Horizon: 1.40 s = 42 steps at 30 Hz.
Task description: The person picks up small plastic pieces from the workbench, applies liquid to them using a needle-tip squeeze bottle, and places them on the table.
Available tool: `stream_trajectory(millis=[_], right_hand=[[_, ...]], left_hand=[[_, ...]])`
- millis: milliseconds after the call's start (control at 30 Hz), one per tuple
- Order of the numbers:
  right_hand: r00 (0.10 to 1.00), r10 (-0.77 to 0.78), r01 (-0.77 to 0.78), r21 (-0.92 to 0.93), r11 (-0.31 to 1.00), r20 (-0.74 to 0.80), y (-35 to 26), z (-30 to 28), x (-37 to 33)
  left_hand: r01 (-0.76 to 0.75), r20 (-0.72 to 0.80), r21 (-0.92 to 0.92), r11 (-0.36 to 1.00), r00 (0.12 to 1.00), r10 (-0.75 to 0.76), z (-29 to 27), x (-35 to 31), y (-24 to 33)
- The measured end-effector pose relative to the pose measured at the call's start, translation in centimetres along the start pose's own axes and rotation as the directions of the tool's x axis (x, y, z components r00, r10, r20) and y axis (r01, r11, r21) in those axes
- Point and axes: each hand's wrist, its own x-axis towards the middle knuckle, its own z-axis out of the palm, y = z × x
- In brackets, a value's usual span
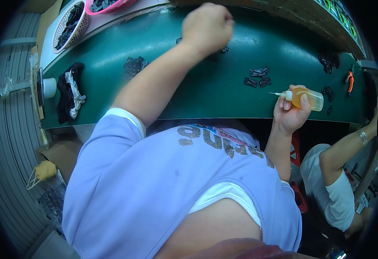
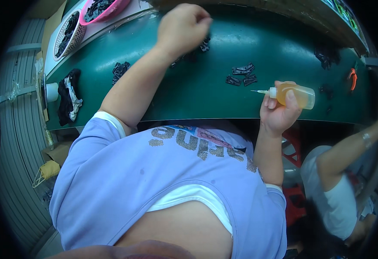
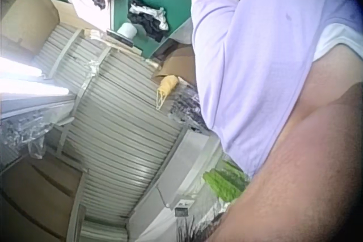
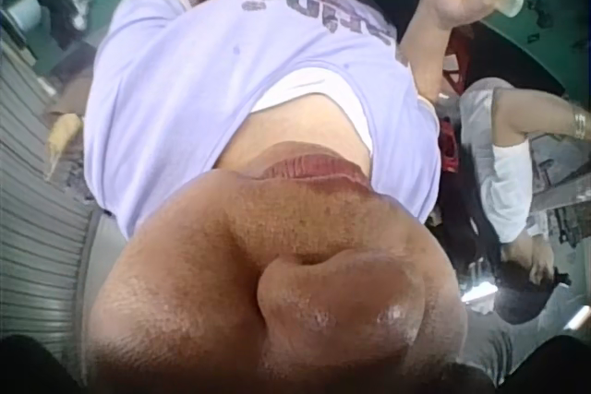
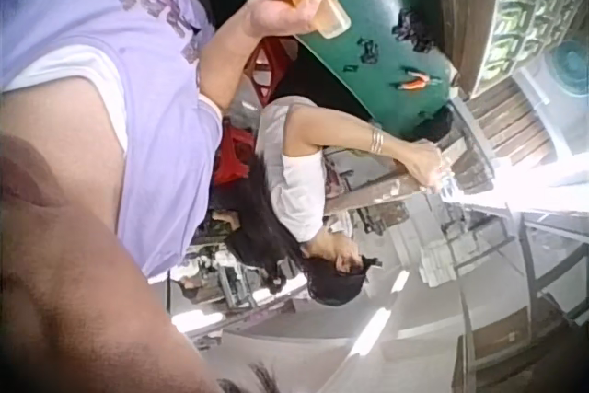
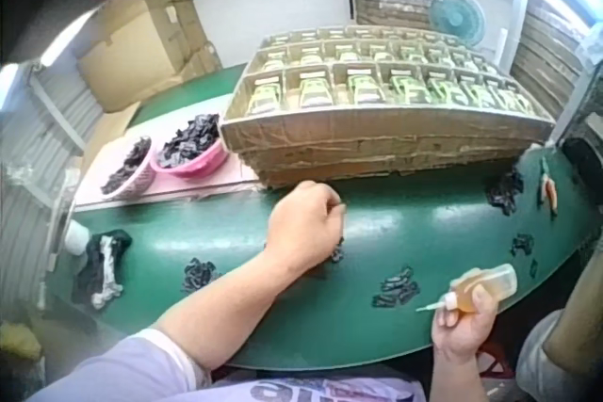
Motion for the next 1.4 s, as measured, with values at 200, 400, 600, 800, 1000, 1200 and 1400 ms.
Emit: stream_trajectory(millis=[200,400,600,800,1000,1200,1400], right_hand=[[1.0,-0.002,0.002,-0.009,1.0,0.002,-0.1,0.4,0.0],[1.0,0.001,-0.001,-0.012,1.0,-0.003,0.1,0.2,0.0],[1.0,0.004,-0.004,0.013,1.0,0.003,-0.2,0.1,0.0],[0.998,-0.029,0.027,-0.023,0.999,-0.058,-0.2,0.3,-0.1],[0.996,-0.088,0.087,-0.102,0.991,-0.012,0.0,1.0,-0.6],[0.984,-0.142,0.165,-0.254,0.953,0.108,0.2,1.1,-1.0],[0.973,-0.167,0.207,-0.291,0.934,0.156,0.3,1.0,-0.9]], left_hand=[[0.291,-0.003,0.201,0.936,0.955,-0.296,-0.7,1.8,-2.7],[0.329,0.065,0.108,0.938,0.939,-0.337,-1.3,1.8,-2.0],[0.204,0.215,-0.513,0.834,0.971,-0.106,-0.6,-0.9,2.2],[0.714,0.839,-0.519,0.47,0.529,0.123,-0.5,-4.0,5.6],[0.757,0.896,-0.432,0.49,0.421,0.14,0.9,-5.1,5.5],[0.749,0.9,-0.423,0.51,0.412,0.142,1.3,-5.2,5.4],[0.749,0.9,-0.426,0.508,0.41,0.15,1.2,-5.1,5.4]])
